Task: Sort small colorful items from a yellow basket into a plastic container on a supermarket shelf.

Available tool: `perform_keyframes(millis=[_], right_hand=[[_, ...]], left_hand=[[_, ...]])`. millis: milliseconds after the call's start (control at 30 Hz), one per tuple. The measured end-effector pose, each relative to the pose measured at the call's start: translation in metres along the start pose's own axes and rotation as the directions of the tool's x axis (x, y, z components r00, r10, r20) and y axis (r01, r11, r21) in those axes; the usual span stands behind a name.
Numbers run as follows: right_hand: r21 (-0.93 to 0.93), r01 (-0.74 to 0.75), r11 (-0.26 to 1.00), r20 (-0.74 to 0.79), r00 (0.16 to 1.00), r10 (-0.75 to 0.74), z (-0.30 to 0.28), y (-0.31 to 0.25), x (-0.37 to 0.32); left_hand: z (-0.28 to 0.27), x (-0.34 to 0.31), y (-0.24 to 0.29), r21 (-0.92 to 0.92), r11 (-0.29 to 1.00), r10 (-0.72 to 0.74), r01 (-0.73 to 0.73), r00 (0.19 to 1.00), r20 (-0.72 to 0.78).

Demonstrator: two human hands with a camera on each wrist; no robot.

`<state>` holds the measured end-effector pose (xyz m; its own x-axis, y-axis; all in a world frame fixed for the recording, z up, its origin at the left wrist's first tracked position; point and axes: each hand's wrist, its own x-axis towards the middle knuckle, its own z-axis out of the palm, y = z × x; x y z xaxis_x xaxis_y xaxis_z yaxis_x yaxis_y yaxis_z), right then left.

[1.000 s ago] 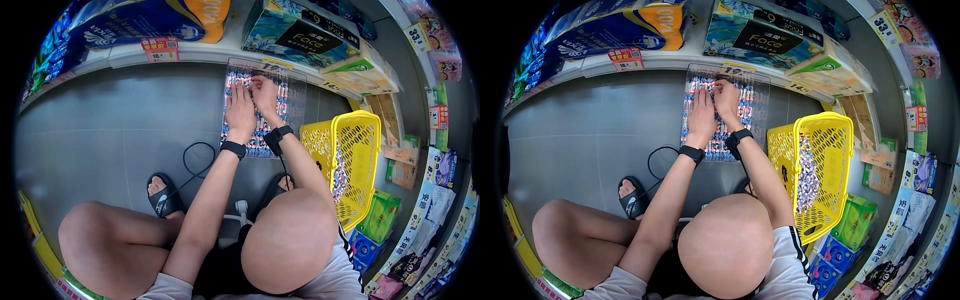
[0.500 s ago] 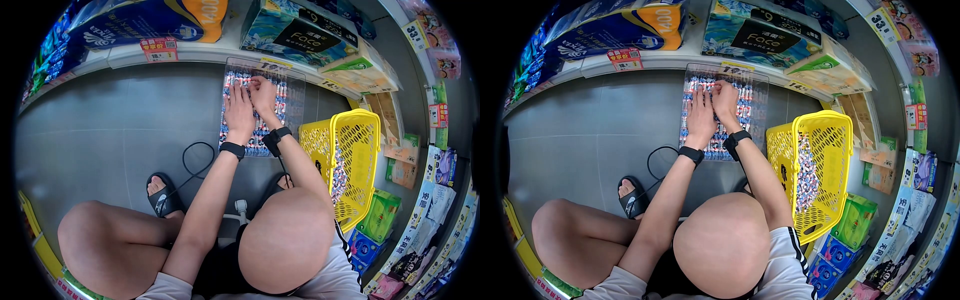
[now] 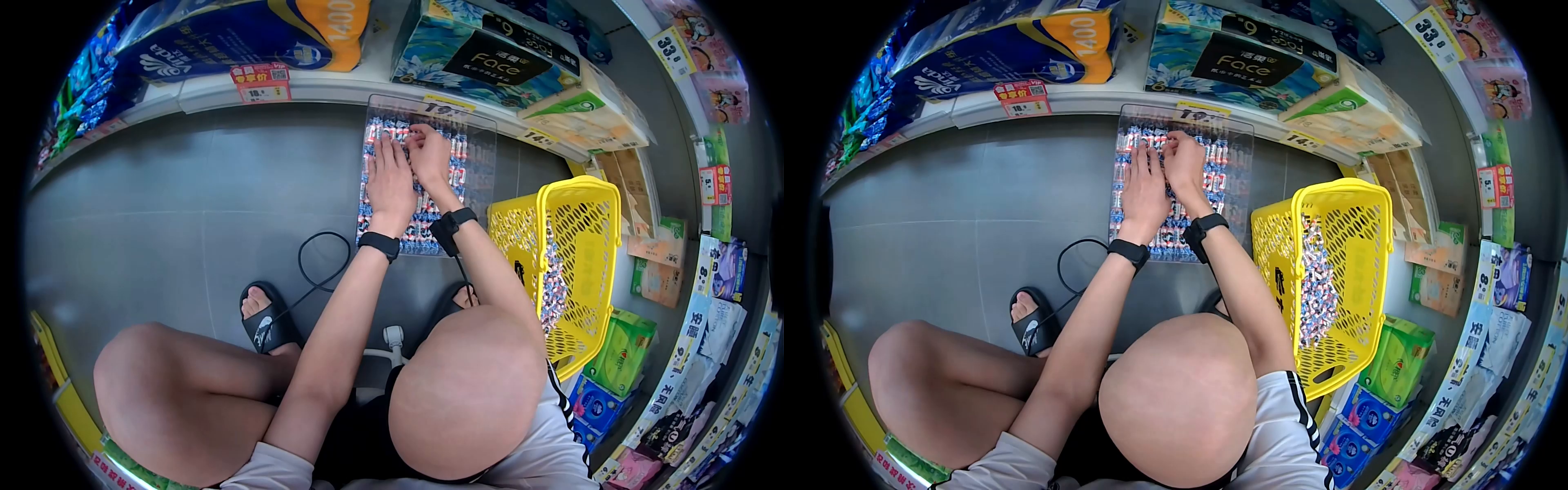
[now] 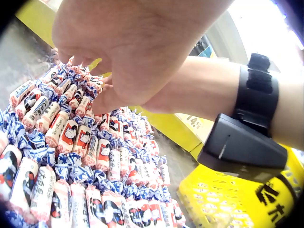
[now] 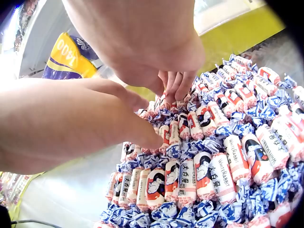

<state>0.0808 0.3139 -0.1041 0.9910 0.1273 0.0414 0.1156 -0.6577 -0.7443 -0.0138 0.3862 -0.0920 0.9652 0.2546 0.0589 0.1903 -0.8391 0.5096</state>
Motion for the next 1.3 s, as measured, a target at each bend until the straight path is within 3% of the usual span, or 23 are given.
perform_keyframes(millis=[133, 233, 267, 300, 367, 400, 433, 500, 600, 733, 933, 1100, 1167, 1233, 1300], right_hand=[[0.069, 0.012, 0.998, -0.001, 1.0, -0.012, -0.011, -0.001, -0.005], [0.012, 0.046, 0.999, 0.042, 0.998, -0.046, -0.032, -0.016, -0.009], [0.021, 0.057, 0.998, 0.091, 0.994, -0.059, -0.044, -0.021, -0.013], [0.023, 0.062, 0.998, 0.081, 0.995, -0.064, -0.055, -0.026, -0.015], [0.046, 0.201, 0.979, 0.082, 0.975, -0.204, -0.078, -0.029, -0.026], [0.076, 0.187, 0.979, 0.094, 0.977, -0.193, -0.093, -0.04, -0.035], [0.07, 0.188, 0.98, 0.082, 0.978, -0.193, -0.106, -0.042, -0.041], [-0.056, 0.348, 0.936, 0.078, 0.936, -0.343, -0.132, -0.047, -0.055], [-0.101, 0.468, 0.878, 0.082, 0.883, -0.462, -0.17, -0.059, -0.075], [-0.188, 0.455, 0.87, 0.031, 0.889, -0.458, -0.218, -0.08, -0.105], [-0.316, 0.347, 0.883, -0.034, 0.926, -0.376, -0.284, -0.073, -0.143], [-0.368, 0.167, 0.915, -0.033, 0.981, -0.192, -0.331, -0.033, -0.174], [-0.369, 0.104, 0.923, -0.036, 0.991, -0.126, -0.344, -0.014, -0.19], [-0.394, 0.009, 0.919, 0.007, 1.0, -0.007, -0.357, 0.006, -0.201], [-0.415, -0.03, 0.909, 0.036, 0.998, 0.049, -0.365, 0.03, -0.209]], left_hand=[[-0.009, -0.002, 0.002, -0.017, 0.999, 0.046, -0.046, 0.999, -0.008], [-0.018, -0.005, 0.005, -0.009, 0.996, 0.09, -0.09, 0.996, 0.021], [-0.016, -0.006, 0.004, -0.022, 0.984, 0.172, -0.177, 0.972, -0.158], [-0.024, -0.003, 0.007, -0.02, 0.982, 0.181, -0.187, 0.97, -0.165], [-0.044, -0.003, 0.016, -0.197, 0.956, 0.251, -0.217, 0.954, 0.163], [-0.03, -0.004, 0.014, -0.217, 0.903, 0.374, -0.37, 0.927, -0.023], [-0.036, -0.005, 0.022, -0.22, 0.898, 0.385, -0.381, 0.922, -0.027], [-0.046, -0.007, 0.039, -0.342, 0.823, 0.475, -0.452, 0.88, -0.019], [-0.058, -0.017, 0.065, -0.396, 0.794, 0.516, -0.461, 0.856, 0.037], [-0.073, -0.028, 0.101, -0.435, 0.726, 0.611, -0.533, 0.79, 0.053], [-0.089, -0.051, 0.154, -0.398, 0.563, 0.75, -0.724, 0.65, -0.122], [-0.084, -0.062, 0.193, -0.382, 0.531, 0.808, -0.756, 0.588, -0.042], [-0.082, -0.066, 0.211, -0.376, 0.497, 0.86, -0.782, 0.503, 0.09], [-0.076, -0.072, 0.231, -0.385, 0.477, 0.873, -0.79, 0.477, 0.105], [-0.066, -0.074, 0.246, -0.371, 0.388, 0.919, -0.844, 0.382, 0.093]])
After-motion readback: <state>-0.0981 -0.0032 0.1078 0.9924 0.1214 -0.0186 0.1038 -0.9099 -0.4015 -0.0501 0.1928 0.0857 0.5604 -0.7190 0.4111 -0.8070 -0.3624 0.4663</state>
